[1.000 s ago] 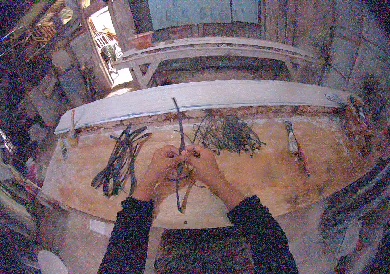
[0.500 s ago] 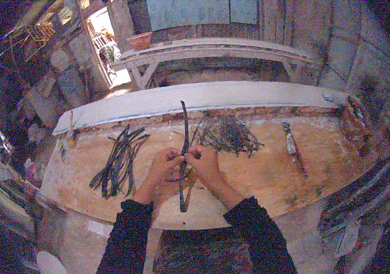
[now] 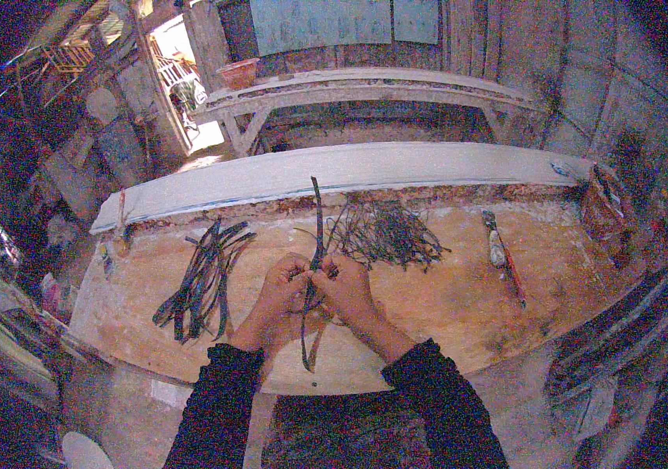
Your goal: The person separates black cables by hand on a wooden workbench, pulling apart strands and placing them into piles. The person handles the cables one at a time, occasionally adjusting their grip and position.
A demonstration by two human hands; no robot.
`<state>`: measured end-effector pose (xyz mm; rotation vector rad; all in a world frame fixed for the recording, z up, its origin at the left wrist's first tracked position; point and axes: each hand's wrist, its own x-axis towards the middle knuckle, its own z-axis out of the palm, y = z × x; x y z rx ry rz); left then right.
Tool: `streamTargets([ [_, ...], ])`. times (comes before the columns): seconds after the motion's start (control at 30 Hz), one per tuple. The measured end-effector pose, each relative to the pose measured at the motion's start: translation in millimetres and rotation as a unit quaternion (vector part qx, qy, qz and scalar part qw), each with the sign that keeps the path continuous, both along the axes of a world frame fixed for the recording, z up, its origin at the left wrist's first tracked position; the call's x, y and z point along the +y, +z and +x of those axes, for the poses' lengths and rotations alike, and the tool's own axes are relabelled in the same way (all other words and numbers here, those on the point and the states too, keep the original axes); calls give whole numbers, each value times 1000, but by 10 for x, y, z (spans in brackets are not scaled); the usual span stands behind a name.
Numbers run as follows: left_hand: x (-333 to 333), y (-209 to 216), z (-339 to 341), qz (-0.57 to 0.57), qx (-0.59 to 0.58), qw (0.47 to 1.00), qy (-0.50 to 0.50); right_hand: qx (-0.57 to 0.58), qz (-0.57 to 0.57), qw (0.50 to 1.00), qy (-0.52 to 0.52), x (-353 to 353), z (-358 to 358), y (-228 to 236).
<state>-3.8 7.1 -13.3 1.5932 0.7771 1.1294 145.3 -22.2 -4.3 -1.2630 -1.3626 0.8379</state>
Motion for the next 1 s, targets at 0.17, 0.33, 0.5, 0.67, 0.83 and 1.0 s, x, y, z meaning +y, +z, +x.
streamTargets([
  [0.17,-34,77,-14,-74,-28,996,-40,-5,24,1000,-2,1,3,27],
  [0.33,-43,132,-80,-140,-103,979,-105,11,-62,998,7,9,22,53],
  [0.5,20,260,-284,-175,-313,918,-168,-39,-19,999,6,130,179,-87],
  [0.67,161,370,-664,-161,-492,842,-149,80,-53,994,-48,294,425,13],
  [0.83,346,332,-1062,-161,-583,794,-60,339,-73,931,-112,360,720,62],
  [1.0,514,159,-1426,-140,-623,767,-70,446,-8,874,-191,509,995,-59],
])
